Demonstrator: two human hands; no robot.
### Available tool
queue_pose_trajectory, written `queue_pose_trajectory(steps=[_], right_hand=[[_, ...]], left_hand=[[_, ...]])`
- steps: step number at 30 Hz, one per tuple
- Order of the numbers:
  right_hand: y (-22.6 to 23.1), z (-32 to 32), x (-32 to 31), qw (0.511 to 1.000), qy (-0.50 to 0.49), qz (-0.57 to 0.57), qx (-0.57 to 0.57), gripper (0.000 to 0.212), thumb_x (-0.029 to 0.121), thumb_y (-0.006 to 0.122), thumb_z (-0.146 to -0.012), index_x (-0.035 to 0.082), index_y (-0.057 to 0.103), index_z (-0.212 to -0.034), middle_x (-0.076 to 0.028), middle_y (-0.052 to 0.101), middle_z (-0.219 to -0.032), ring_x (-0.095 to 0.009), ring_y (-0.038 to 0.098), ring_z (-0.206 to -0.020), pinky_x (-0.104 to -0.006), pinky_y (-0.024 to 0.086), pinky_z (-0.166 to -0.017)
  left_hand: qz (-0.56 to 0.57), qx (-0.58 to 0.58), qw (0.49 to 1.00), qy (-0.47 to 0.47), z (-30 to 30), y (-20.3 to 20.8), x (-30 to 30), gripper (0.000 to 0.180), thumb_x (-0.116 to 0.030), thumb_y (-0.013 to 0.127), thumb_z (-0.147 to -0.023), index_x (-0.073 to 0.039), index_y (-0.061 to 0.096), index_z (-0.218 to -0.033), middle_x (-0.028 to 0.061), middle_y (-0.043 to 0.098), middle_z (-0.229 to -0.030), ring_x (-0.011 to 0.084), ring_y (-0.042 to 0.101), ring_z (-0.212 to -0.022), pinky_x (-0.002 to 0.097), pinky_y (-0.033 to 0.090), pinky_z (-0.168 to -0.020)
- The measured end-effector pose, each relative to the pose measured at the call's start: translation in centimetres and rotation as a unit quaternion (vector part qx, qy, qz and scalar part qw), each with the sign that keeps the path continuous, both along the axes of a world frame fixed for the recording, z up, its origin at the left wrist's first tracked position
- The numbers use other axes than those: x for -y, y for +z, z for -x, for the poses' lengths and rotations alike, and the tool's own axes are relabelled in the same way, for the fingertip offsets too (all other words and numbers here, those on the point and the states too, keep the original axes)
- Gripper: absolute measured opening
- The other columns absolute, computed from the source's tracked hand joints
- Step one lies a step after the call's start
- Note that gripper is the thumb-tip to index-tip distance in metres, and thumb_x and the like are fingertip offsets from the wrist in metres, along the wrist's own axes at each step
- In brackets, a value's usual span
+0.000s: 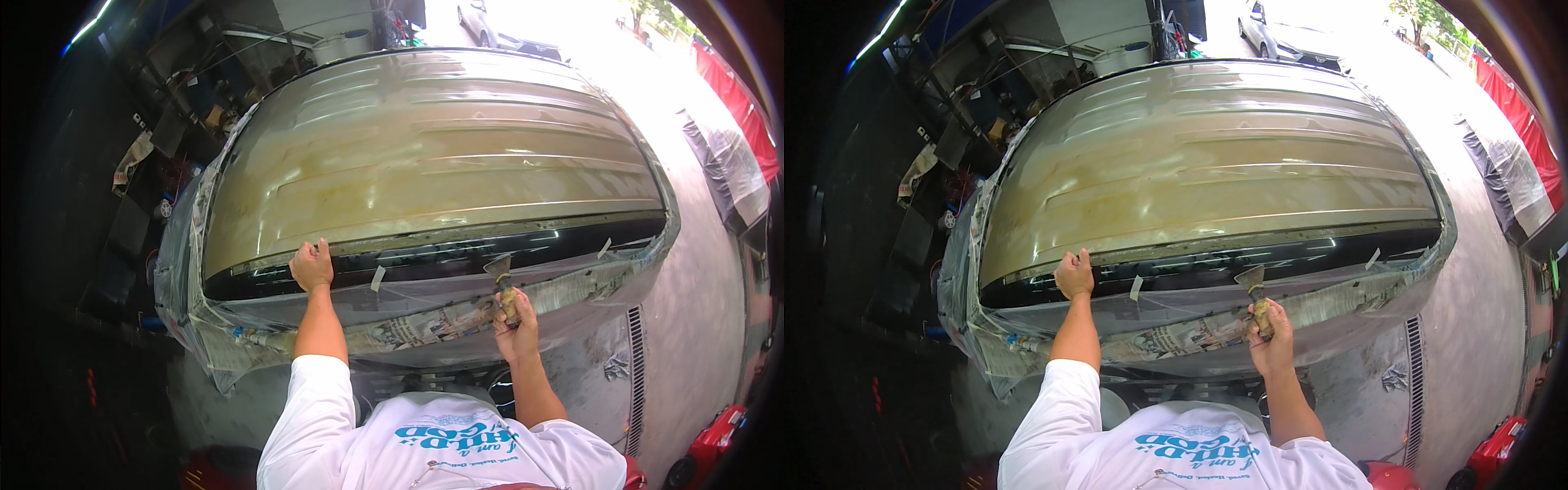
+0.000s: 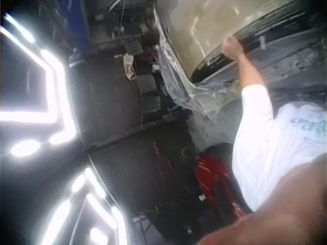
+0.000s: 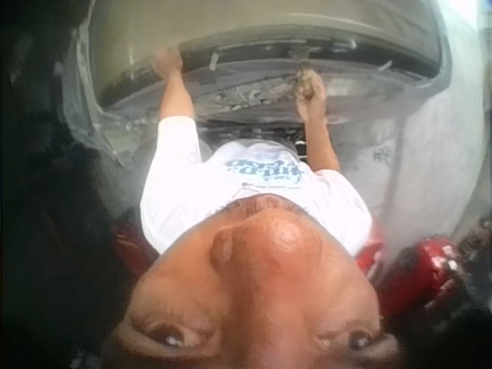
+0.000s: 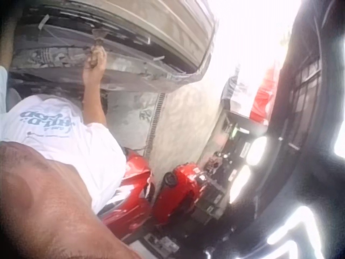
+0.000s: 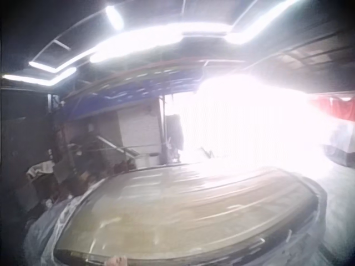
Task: The person applies a dark adhesive along the rear window seal of a car using a small tool. They repeatedly dip the tool into a container to reload adhesive and continue working along the seal.
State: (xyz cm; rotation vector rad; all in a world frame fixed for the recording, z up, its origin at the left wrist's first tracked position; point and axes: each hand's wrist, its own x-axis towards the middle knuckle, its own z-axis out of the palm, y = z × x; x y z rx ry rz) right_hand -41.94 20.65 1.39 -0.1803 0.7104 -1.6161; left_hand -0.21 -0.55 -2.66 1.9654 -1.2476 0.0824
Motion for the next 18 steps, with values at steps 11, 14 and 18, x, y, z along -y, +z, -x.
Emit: queue_pose_trajectory(steps=[11, 14, 18], right_hand=[[2.3, -4.5, 0.6, 0.993, 0.075, 0.088, 0.0, 0.031, 0.025, 0.06, -0.109, 0.009, 0.059, -0.136, -0.018, 0.068, -0.128, -0.019, 0.069, -0.089, -0.0274, 0.058, -0.07], [2.4, -6.1, 0.4, 0.996, 0.066, 0.045, -0.049, 0.031, 0.019, 0.06, -0.108, 0.008, 0.06, -0.136, -0.018, 0.069, -0.128, -0.018, 0.069, -0.089, -0.0272, 0.058, -0.07], [4.0, -7.1, 1.2, 0.983, 0.078, 0.07, -0.151, 0.038, 0.018, 0.061, -0.106, 0.004, 0.06, -0.142, -0.018, 0.07, -0.128, -0.017, 0.068, -0.086, -0.0252, 0.054, -0.067]], left_hand=[[0.005, 0.047, 0.999, -0.018, -0.3, -0.1, 0.3, 0.035, -0.032, 0.062, -0.094, -0.008, 0.06, -0.07, 0.0156, 0.066, -0.072, 0.0404, 0.064, -0.078, 0.0515, 0.05, -0.083], [0.015, 0.081, 0.996, -0.024, -0.5, -0.7, 0.3, 0.033, -0.031, 0.062, -0.093, -0.008, 0.061, -0.069, 0.0152, 0.067, -0.072, 0.0396, 0.065, -0.078, 0.0516, 0.049, -0.081], [0.057, 0.063, 0.996, -0.028, -0.5, -1.0, 0.5, 0.031, -0.03, 0.062, -0.092, -0.01, 0.061, -0.068, 0.0125, 0.068, -0.072, 0.0367, 0.066, -0.079, 0.0493, 0.05, -0.084]])
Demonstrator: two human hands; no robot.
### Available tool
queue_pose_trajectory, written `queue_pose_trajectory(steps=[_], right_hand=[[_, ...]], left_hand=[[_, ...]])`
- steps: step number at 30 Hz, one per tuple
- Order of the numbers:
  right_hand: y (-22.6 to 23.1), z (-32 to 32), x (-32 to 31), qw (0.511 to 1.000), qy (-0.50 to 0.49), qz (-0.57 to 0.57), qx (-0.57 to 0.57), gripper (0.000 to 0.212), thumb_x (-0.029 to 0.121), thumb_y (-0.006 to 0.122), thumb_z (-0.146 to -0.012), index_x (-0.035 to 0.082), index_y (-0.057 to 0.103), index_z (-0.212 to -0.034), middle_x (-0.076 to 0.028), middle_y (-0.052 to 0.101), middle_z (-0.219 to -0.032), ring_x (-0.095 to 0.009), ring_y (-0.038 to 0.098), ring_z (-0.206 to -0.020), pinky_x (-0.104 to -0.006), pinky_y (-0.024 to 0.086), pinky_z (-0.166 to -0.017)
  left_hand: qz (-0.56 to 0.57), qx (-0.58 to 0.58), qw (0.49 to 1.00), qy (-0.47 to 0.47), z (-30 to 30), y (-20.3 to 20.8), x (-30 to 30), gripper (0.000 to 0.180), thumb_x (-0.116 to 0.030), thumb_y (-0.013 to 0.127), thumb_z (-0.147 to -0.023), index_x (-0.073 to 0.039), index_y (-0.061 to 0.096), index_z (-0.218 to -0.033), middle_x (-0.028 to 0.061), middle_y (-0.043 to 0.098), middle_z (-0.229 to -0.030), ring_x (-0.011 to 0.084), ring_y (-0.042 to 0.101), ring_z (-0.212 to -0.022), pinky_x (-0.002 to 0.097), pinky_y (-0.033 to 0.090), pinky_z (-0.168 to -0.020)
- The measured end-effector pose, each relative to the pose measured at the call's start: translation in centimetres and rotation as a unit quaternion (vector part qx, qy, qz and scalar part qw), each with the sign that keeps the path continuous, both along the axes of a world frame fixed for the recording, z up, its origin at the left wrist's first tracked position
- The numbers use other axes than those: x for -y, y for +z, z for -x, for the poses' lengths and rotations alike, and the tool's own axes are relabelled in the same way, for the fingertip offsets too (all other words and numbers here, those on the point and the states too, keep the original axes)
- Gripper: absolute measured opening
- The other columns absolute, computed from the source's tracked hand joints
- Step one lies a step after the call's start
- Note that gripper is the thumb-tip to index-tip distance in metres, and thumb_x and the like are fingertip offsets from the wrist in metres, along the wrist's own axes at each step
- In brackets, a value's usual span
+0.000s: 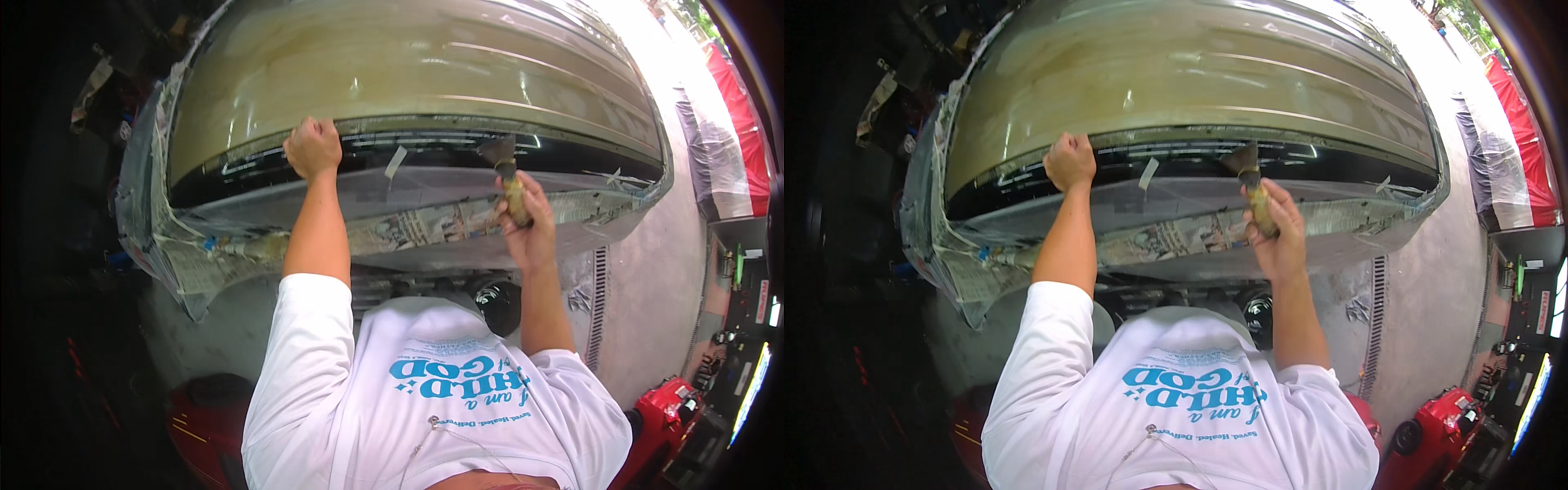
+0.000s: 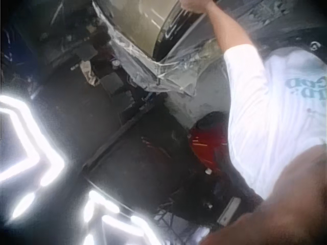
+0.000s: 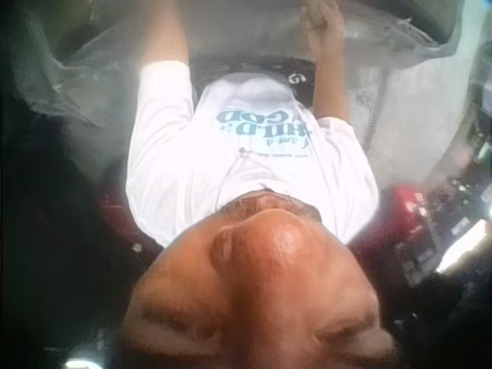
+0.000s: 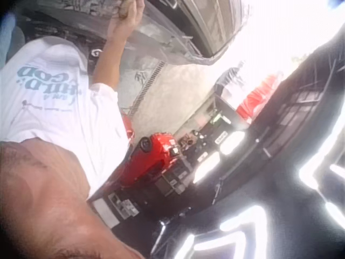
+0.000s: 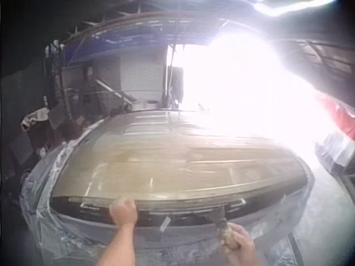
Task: The person applies a dark adhesive along the rear window seal of a car using a small tool. They repeatedly dip the tool into a container to reload adhesive and continue working along the seal.
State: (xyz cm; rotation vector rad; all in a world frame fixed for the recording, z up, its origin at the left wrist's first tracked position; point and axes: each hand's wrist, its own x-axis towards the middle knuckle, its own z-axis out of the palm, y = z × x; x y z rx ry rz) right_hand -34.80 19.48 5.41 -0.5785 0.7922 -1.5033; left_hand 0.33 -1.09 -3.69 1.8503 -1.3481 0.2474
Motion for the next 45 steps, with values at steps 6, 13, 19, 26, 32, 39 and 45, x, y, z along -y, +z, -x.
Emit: queue_pose_trajectory(steps=[6, 13, 19, 26, 32, 39, 45], right_hand=[[4.1, -1.4, 4.4, 0.893, -0.066, 0.013, -0.444, 0.032, 0.019, 0.072, -0.101, 0.002, 0.072, -0.128, -0.015, 0.076, -0.116, -0.017, 0.071, -0.086, -0.0265, 0.053, -0.068], [4.7, -2.6, 12.0, 0.497, -0.036, 0.211, -0.841, 0.025, 0.022, 0.076, -0.096, 0.012, 0.078, -0.118, -0.013, 0.076, -0.112, -0.036, 0.075, -0.093, -0.0445, 0.059, -0.082], [4.0, -3.4, 15.1, 0.351, 0.084, 0.18, -0.915, 0.017, 0.025, 0.068, -0.1, 0.011, 0.075, -0.107, -0.012, 0.075, -0.111, -0.039, 0.074, -0.095, -0.0506, 0.061, -0.082], [2.8, -3.2, 16.7, 0.293, 0.095, 0.185, -0.933, 0.019, 0.031, 0.065, -0.103, 0.014, 0.073, -0.109, -0.012, 0.074, -0.109, -0.042, 0.074, -0.093, -0.0537, 0.06, -0.08], [2.4, -3.0, 16.9, 0.308, 0.091, 0.22, -0.921, 0.018, 0.029, 0.066, -0.104, 0.015, 0.073, -0.11, -0.012, 0.074, -0.107, -0.043, 0.074, -0.09, -0.0542, 0.06, -0.078], [3.2, -4.8, 17.5, 0.258, 0.114, 0.186, -0.941, 0.018, 0.026, 0.068, -0.1, 0.009, 0.073, -0.103, -0.016, 0.075, -0.107, -0.04, 0.076, -0.09, -0.0531, 0.062, -0.079], [6.4, -5.7, 22.5, 0.303, 0.23, 0.213, -0.9, 0.015, 0.019, 0.076, -0.093, 0.005, 0.075, -0.098, -0.023, 0.075, -0.089, -0.044, 0.073, -0.093, -0.0529, 0.059, -0.083]], left_hand=[[0.001, -0.02, 1.0, -0.016, 0.0, 0.3, -0.4, 0.03, -0.029, 0.063, -0.091, -0.011, 0.061, -0.067, 0.009, 0.069, -0.072, 0.0334, 0.067, -0.081, 0.0471, 0.049, -0.088], [-0.034, -0.039, 0.999, -0.017, -0.1, 0.7, -0.3, 0.028, -0.03, 0.061, -0.092, -0.012, 0.063, -0.069, 0.0063, 0.071, -0.074, 0.0305, 0.068, -0.084, 0.0451, 0.047, -0.091], [-0.022, -0.045, 0.998, -0.024, -0.2, 0.5, -0.4, 0.028, -0.03, 0.06, -0.092, -0.013, 0.065, -0.071, 0.0057, 0.072, -0.076, 0.0297, 0.069, -0.086, 0.0446, 0.047, -0.09], [-0.002, -0.045, 0.999, -0.027, -0.6, -0.8, 0.2, 0.033, -0.037, 0.06, -0.093, -0.013, 0.065, -0.07, 0.0063, 0.071, -0.073, 0.0302, 0.069, -0.083, 0.0446, 0.047, -0.09], [0.016, -0.036, 0.999, -0.024, -0.6, -1.2, 0.3, 0.034, -0.036, 0.061, -0.093, -0.014, 0.061, -0.067, 0.0052, 0.068, -0.068, 0.0295, 0.068, -0.079, 0.0444, 0.047, -0.087], [-0.023, -0.012, 0.999, -0.025, 0.1, -0.2, 0.1, 0.035, -0.037, 0.061, -0.093, -0.014, 0.06, -0.067, 0.0062, 0.069, -0.069, 0.03, 0.068, -0.076, 0.0444, 0.046, -0.086], [-0.105, -0.029, 0.993, -0.044, 0.0, 0.3, -0.1, 0.036, -0.038, 0.06, -0.094, -0.013, 0.06, -0.068, 0.0077, 0.07, -0.071, 0.0316, 0.067, -0.076, 0.044, 0.046, -0.087]])
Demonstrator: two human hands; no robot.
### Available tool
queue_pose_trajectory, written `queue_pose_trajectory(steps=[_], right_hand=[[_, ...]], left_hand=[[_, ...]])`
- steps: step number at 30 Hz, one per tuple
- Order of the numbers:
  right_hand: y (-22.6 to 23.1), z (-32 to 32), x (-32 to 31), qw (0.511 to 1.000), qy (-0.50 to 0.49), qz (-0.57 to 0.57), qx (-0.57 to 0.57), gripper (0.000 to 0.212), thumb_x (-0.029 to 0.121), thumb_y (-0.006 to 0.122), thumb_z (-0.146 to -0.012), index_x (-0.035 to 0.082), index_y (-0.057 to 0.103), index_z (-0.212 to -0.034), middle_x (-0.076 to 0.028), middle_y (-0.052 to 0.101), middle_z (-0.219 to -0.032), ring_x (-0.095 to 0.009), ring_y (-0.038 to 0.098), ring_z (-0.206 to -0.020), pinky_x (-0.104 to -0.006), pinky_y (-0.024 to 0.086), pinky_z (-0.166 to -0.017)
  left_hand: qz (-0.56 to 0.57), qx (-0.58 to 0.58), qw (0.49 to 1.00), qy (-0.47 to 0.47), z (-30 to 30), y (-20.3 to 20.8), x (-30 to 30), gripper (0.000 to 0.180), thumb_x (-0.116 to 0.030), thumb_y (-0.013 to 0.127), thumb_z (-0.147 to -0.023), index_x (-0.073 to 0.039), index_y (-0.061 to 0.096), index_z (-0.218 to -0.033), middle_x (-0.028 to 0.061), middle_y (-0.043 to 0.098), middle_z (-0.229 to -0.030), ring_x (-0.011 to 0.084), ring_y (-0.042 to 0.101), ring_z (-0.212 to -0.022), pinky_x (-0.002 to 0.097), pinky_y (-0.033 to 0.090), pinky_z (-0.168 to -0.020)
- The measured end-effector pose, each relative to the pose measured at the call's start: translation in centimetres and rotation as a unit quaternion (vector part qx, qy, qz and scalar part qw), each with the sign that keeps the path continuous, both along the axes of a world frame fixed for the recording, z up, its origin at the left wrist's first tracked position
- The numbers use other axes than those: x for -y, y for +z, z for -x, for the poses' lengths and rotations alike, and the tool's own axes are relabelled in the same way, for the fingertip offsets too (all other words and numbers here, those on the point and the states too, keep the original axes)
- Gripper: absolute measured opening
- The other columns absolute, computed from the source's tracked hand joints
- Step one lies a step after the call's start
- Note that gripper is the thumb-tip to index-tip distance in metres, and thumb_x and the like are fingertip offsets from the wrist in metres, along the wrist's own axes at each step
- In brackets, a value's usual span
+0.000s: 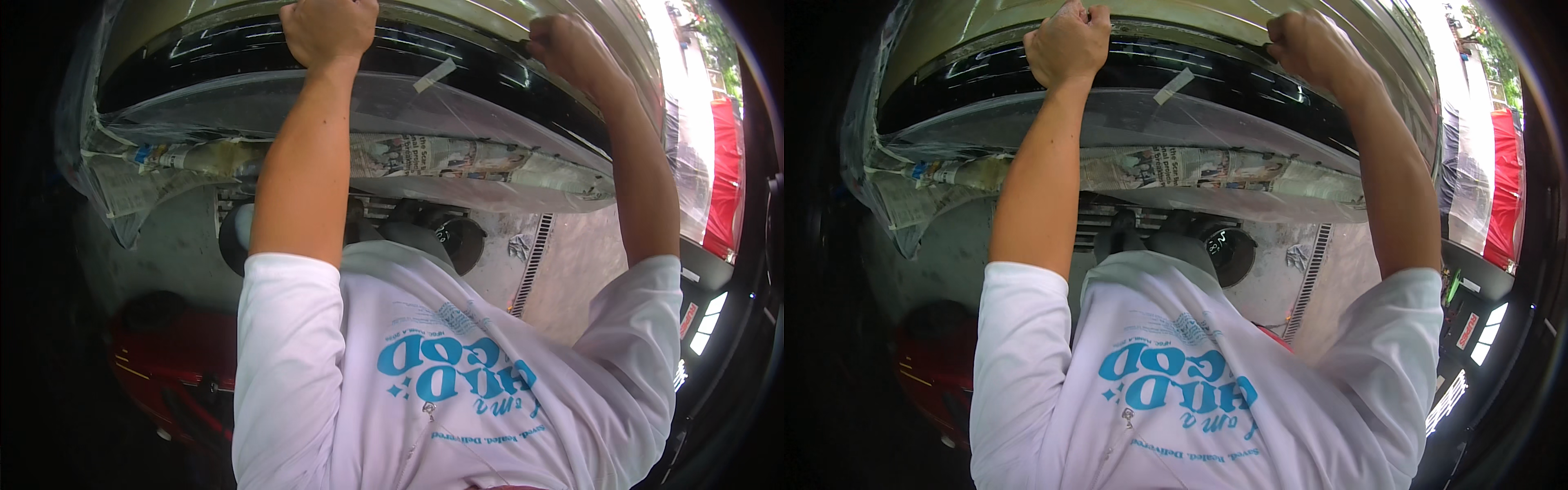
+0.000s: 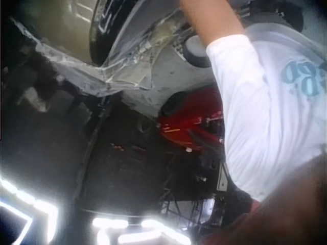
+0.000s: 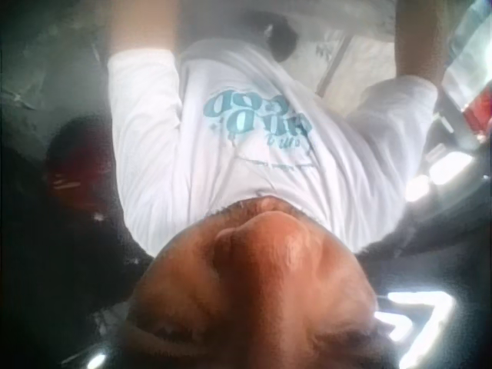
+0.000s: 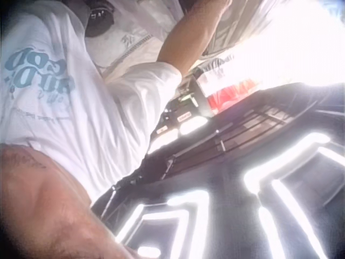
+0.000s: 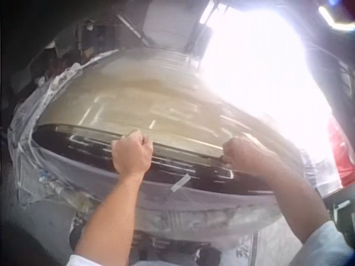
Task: The person applies a dark adhesive along the rear window seal of a car using a small tool. They repeatedly dip the tool into a container to reload adhesive and continue working along the seal.
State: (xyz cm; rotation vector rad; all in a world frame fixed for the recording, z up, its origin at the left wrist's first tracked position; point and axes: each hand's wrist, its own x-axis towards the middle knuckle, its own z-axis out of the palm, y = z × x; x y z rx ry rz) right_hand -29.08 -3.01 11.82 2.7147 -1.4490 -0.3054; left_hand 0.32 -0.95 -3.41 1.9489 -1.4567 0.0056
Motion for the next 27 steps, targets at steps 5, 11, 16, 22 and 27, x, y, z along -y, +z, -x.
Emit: queue_pose_trajectory(steps=[5, 11, 16, 22, 27], right_hand=[[-1.2, 2.8, -3.3, 0.999, -0.042, 0.026, 0.016, 0.016, 0.019, 0.075, -0.094, 0.011, 0.076, -0.108, -0.016, 0.076, -0.106, -0.044, 0.073, -0.098, -0.0529, 0.059, -0.087], [-2.9, 3.5, -6.3, 0.993, -0.052, 0.1, 0.043, 0.013, 0.022, 0.069, -0.099, 0.012, 0.073, -0.107, -0.013, 0.073, -0.114, -0.043, 0.074, -0.096, -0.0553, 0.06, -0.084], [-2.4, 2.4, -5.1, 0.995, -0.056, 0.087, 0.009, 0.014, 0.022, 0.068, -0.1, 0.009, 0.071, -0.105, -0.015, 0.072, -0.112, -0.044, 0.074, -0.095, -0.0556, 0.06, -0.083], [-2.8, 1.9, -4.0, 0.993, -0.053, 0.101, -0.034, 0.017, 0.022, 0.069, -0.099, 0.006, 0.072, -0.105, -0.017, 0.073, -0.108, -0.041, 0.075, -0.094, -0.054, 0.06, -0.083], [0.8, 0.7, 2.2, 0.994, 0.016, -0.06, -0.091, 0.018, 0.02, 0.07, -0.098, 0.005, 0.074, -0.106, -0.018, 0.075, -0.094, -0.037, 0.076, -0.092, -0.0506, 0.06, -0.085]], left_hand=[[0.111, -0.001, 0.994, -0.003, -0.5, -0.1, 0.2, 0.039, -0.04, 0.059, -0.095, -0.012, 0.059, -0.068, 0.0106, 0.07, -0.069, 0.0358, 0.066, -0.072, 0.0449, 0.047, -0.085], [0.066, 0.005, 0.998, 0.006, -0.5, -1.0, 0.5, 0.04, -0.041, 0.058, -0.095, -0.012, 0.059, -0.068, 0.011, 0.069, -0.069, 0.0369, 0.066, -0.073, 0.0458, 0.048, -0.086], [0.074, 0.005, 0.997, 0.005, -0.6, -0.8, 0.4, 0.039, -0.041, 0.058, -0.095, -0.012, 0.059, -0.068, 0.0104, 0.068, -0.068, 0.0364, 0.066, -0.072, 0.0457, 0.048, -0.086], [0.054, -0.001, 0.999, 0.009, 0.1, 0.6, 0.0, 0.04, -0.044, 0.063, -0.093, -0.01, 0.066, -0.073, 0.0132, 0.07, -0.074, 0.0363, 0.068, -0.078, 0.0472, 0.049, -0.086], [0.002, -0.002, 0.999, 0.05, 1.0, 2.4, -0.6, 0.029, -0.034, 0.07, -0.091, -0.007, 0.074, -0.08, 0.0193, 0.075, -0.084, 0.0411, 0.071, -0.085, 0.0523, 0.052, -0.082]])
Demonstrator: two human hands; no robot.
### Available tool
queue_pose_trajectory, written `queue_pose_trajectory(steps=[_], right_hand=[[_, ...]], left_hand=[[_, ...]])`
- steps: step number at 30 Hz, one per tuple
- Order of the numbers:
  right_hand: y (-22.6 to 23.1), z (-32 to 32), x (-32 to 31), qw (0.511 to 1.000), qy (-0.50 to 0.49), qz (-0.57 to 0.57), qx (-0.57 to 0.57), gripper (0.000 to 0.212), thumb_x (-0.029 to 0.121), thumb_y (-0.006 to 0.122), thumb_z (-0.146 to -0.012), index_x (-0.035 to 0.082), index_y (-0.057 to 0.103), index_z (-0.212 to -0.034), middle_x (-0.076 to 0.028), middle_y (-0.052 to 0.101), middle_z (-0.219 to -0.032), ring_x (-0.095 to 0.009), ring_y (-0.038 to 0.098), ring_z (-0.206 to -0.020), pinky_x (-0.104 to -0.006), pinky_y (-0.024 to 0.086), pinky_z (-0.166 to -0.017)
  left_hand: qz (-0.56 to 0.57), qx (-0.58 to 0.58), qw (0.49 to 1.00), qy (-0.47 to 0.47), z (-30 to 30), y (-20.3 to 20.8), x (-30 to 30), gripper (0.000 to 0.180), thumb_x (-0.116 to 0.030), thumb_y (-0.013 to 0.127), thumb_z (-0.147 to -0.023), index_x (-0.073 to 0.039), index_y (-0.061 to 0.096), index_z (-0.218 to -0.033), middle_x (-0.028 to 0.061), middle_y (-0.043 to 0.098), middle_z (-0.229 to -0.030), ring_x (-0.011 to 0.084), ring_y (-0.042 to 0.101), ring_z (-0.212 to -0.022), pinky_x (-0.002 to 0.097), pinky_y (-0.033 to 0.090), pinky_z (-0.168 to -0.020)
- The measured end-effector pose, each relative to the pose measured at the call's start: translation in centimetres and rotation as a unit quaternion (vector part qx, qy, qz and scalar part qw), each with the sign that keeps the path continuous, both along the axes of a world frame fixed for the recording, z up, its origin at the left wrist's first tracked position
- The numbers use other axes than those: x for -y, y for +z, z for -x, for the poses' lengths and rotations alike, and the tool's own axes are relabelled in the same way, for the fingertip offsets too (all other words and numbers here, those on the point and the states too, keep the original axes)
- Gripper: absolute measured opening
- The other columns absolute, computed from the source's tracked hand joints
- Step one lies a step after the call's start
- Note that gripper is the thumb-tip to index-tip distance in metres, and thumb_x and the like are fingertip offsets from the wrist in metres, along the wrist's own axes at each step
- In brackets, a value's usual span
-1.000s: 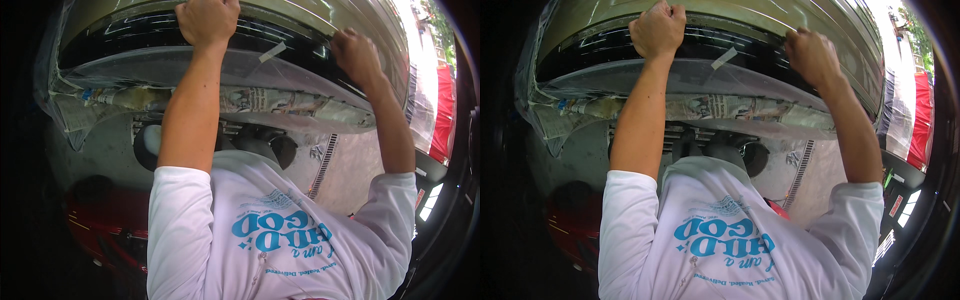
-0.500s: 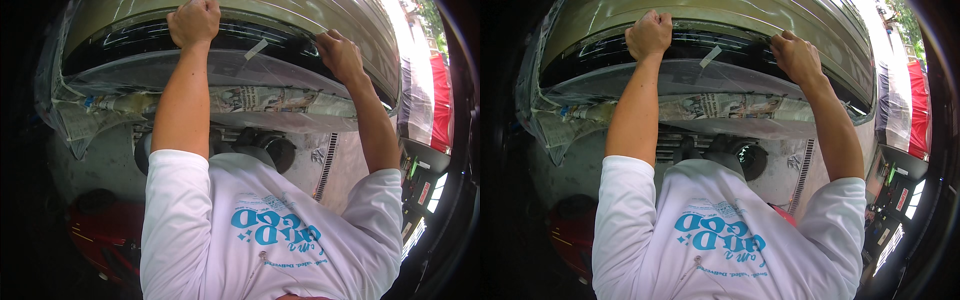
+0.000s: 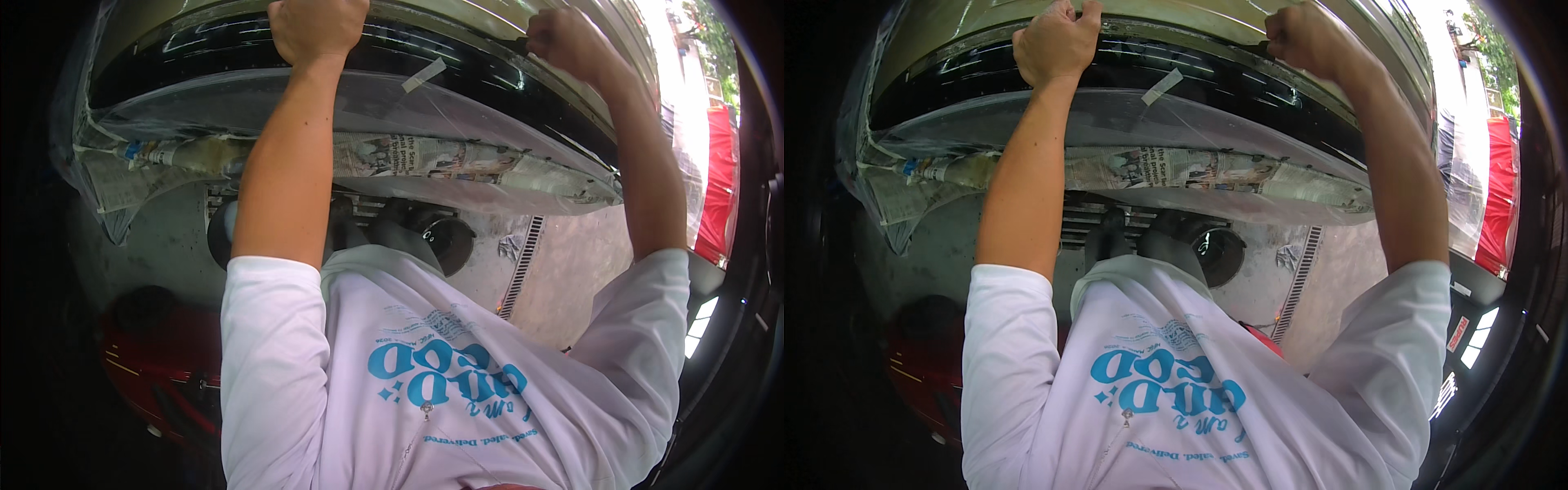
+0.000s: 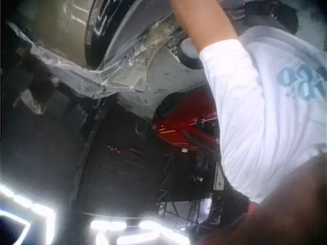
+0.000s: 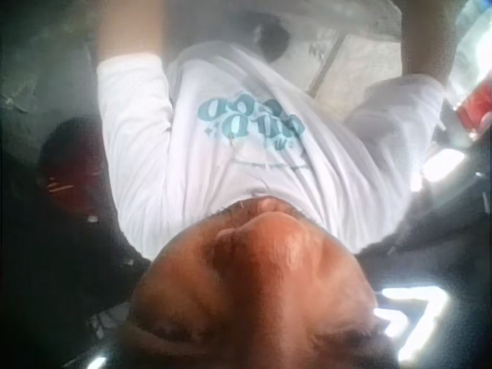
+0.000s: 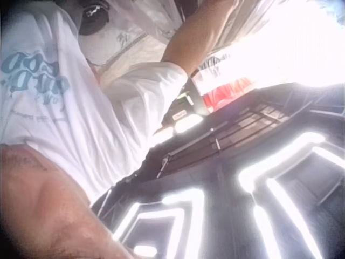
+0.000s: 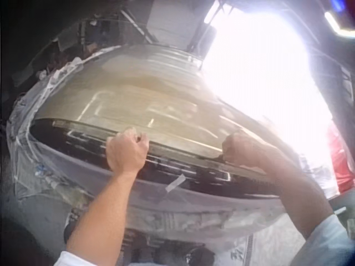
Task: The person applies a dark adhesive along the rear window seal of a car using a small tool. They repeatedly dip the tool into a container to reload adhesive and continue working along the seal.
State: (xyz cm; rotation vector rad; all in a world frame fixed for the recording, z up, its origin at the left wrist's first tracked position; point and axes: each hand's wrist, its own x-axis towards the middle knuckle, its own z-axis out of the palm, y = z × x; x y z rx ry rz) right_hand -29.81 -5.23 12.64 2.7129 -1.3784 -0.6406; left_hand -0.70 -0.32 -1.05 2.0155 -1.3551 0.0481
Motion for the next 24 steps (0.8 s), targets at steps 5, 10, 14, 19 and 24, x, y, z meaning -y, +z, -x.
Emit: queue_pose_trajectory(steps=[5, 10, 14, 19, 24], right_hand=[[-0.6, 0.6, -2.2, 0.995, -0.032, 0.047, 0.077, 0.017, 0.021, 0.072, -0.098, 0.007, 0.075, -0.107, -0.016, 0.076, -0.102, -0.04, 0.075, -0.094, -0.0518, 0.059, -0.087], [-3.9, 2.3, -6.9, 0.977, -0.048, 0.166, 0.128, 0.017, 0.024, 0.068, -0.101, 0.008, 0.074, -0.103, -0.014, 0.074, -0.112, -0.043, 0.075, -0.093, -0.0539, 0.061, -0.085], [-4.5, 1.8, -7.4, 0.977, -0.09, 0.169, 0.091, 0.017, 0.024, 0.068, -0.101, 0.008, 0.073, -0.106, -0.014, 0.073, -0.112, -0.044, 0.075, -0.092, -0.0549, 0.061, -0.083], [-3.3, -0.3, -6.1, 0.988, -0.063, 0.141, 0.015, 0.018, 0.023, 0.069, -0.1, 0.007, 0.075, -0.105, -0.018, 0.075, -0.106, -0.043, 0.075, -0.091, -0.0535, 0.061, -0.084], [-0.3, 0.5, -1.8, 0.994, -0.06, 0.016, 0.084, 0.018, 0.023, 0.075, -0.095, 0.006, 0.078, -0.101, -0.021, 0.077, -0.091, -0.039, 0.076, -0.094, -0.0512, 0.06, -0.087]], left_hand=[[0.033, 0.01, 0.999, -0.009, -0.4, 0.8, -0.3, 0.03, -0.035, 0.068, -0.093, -0.007, 0.074, -0.083, 0.019, 0.075, -0.084, 0.0415, 0.071, -0.085, 0.0525, 0.052, -0.082], [0.035, 0.01, 0.999, -0.022, -0.4, 0.5, -0.4, 0.03, -0.035, 0.068, -0.093, -0.007, 0.074, -0.083, 0.0188, 0.075, -0.085, 0.041, 0.072, -0.087, 0.0518, 0.052, -0.083], [0.029, -0.005, 0.999, -0.028, -0.5, 0.4, -0.4, 0.031, -0.035, 0.069, -0.093, -0.006, 0.075, -0.085, 0.0202, 0.075, -0.085, 0.0412, 0.071, -0.087, 0.0517, 0.052, -0.083], [0.045, 0.007, 0.999, -0.015, -0.2, 0.2, -0.1, 0.034, -0.037, 0.071, -0.092, -0.004, 0.075, -0.085, 0.0221, 0.074, -0.084, 0.043, 0.07, -0.086, 0.0522, 0.052, -0.083], [0.009, -0.012, 1.0, -0.01, -0.1, 1.1, -0.6, 0.036, -0.039, 0.073, -0.09, -0.004, 0.073, -0.084, 0.0229, 0.074, -0.084, 0.0444, 0.07, -0.086, 0.0536, 0.052, -0.083]])
